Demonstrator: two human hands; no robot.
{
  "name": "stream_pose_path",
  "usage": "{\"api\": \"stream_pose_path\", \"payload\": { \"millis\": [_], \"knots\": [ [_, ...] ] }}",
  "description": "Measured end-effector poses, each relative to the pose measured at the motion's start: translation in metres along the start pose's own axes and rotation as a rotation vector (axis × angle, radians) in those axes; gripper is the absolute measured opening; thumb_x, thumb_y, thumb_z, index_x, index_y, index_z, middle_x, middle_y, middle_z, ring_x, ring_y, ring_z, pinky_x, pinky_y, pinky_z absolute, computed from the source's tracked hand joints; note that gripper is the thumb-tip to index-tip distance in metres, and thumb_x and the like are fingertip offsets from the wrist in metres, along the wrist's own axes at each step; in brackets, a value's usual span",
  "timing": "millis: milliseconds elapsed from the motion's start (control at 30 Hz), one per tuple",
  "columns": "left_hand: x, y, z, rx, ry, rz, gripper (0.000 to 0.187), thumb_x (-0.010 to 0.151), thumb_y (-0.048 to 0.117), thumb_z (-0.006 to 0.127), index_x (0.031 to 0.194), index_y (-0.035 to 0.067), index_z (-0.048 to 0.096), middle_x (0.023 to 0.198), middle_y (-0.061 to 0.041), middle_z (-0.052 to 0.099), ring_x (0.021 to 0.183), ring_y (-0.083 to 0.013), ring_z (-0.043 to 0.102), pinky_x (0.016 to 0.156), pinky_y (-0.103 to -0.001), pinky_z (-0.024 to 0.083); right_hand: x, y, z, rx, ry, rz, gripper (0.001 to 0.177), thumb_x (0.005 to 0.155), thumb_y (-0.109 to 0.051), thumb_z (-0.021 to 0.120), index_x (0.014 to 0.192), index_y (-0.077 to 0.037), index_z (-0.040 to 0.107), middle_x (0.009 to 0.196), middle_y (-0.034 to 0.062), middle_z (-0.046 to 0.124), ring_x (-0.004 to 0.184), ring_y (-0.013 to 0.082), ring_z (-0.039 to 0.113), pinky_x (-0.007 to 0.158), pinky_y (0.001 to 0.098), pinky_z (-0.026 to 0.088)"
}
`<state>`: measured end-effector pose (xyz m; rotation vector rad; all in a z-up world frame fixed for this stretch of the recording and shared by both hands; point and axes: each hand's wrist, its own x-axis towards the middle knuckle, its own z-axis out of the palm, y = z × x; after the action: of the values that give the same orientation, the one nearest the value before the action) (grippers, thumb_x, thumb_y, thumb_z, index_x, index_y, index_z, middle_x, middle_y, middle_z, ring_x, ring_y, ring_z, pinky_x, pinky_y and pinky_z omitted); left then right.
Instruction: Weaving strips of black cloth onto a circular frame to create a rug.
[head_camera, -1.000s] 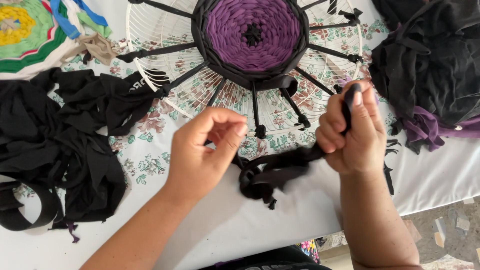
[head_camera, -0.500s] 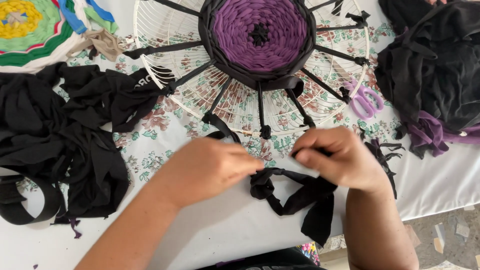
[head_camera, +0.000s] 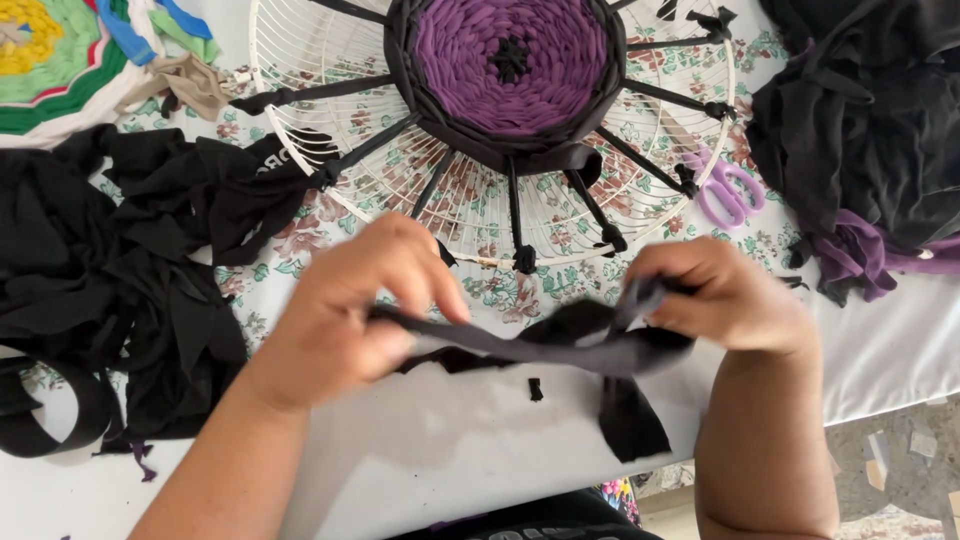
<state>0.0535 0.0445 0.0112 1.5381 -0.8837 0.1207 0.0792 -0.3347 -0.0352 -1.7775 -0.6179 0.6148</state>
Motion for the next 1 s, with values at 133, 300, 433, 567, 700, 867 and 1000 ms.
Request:
{"api": "stream_pose_path", "payload": {
  "millis": [133,300,433,567,700,867,1000],
  "knots": [
    [-0.034,-0.048,-0.017,-0.784,0.203,-0.201,0.019,0.095,0.017,0.068,0.09,0.009,0.051,0.087,-0.009,0.065,0.078,-0.0179,0.058,0.071,-0.033,0.045,-0.015,0.023,-0.015,0.224,0.347,-0.239,0.014,0.098,-0.004,0.065,0.111,0.002,0.066,0.092,0.0038,0.068,0.073,0.0075,0.056,0.065,0.0233,0.042],
    [-0.056,-0.07,-0.023,-0.91,0.228,-0.264,0.023,0.087,0.022,0.069,0.083,0.005,0.054,0.071,0.001,0.057,0.063,-0.0074,0.046,0.056,-0.027,0.031,-0.011,0.028,-0.014,0.382,0.523,-0.324,0.007,0.114,-0.004,0.066,0.113,0.002,0.063,0.078,0.0,0.062,0.063,0.0018,0.05,0.058,0.0186,0.036],
    [-0.03,-0.034,-0.027,-0.712,-0.382,-0.305,0.022,0.088,0.026,0.068,0.08,0.006,0.072,0.074,-0.001,0.068,0.066,-0.0128,0.058,0.06,-0.029,0.042,-0.011,0.014,-0.015,0.153,0.389,-0.216,0.01,0.107,0.0,0.062,0.115,0.005,0.064,0.083,0.0011,0.062,0.066,0.0009,0.047,0.057,0.0172,0.033],
    [-0.014,-0.028,-0.001,-0.365,-0.562,-0.486,0.022,0.096,0.025,0.069,0.102,0.006,0.08,0.089,-0.004,0.079,0.08,-0.013,0.072,0.073,-0.028,0.057,0.001,-0.017,-0.005,0.075,0.221,-0.132,0.073,0.091,0.0,0.067,0.156,-0.001,0.034,0.109,-0.0006,0.054,0.08,0.0047,0.051,0.067,0.0197,0.041],
    [-0.01,-0.038,0.041,-0.083,-0.207,-0.553,0.022,0.092,0.027,0.069,0.103,0.011,0.079,0.093,-0.002,0.08,0.08,-0.014,0.075,0.073,-0.029,0.06,0.014,-0.05,0.026,0.644,0.08,-0.229,0.071,0.097,-0.015,0.066,0.156,-0.004,0.028,0.091,0.007,0.057,0.074,0.0077,0.049,0.067,0.0216,0.04],
    [-0.007,-0.026,0.077,0.121,-0.158,-0.096,0.023,0.091,0.021,0.074,0.11,0.007,0.075,0.129,-0.015,0.065,0.113,-0.0289,0.062,0.09,-0.039,0.052,0.009,-0.023,0.024,0.326,0.262,-0.056,0.043,0.1,-0.006,0.051,0.142,0.001,0.052,0.086,0.0001,0.053,0.075,0.0073,0.046,0.068,0.0231,0.04],
    [-0.011,-0.034,0.086,0.366,-0.179,-0.068,0.014,0.09,0.019,0.076,0.102,0.011,0.077,0.111,-0.006,0.075,0.104,-0.0266,0.068,0.091,-0.041,0.053,0.019,-0.026,0.017,0.08,0.802,0.007,0.022,0.107,-0.004,0.055,0.123,0.0,0.07,0.085,-0.0028,0.057,0.073,0.0054,0.046,0.066,0.0204,0.038]
  ]
}}
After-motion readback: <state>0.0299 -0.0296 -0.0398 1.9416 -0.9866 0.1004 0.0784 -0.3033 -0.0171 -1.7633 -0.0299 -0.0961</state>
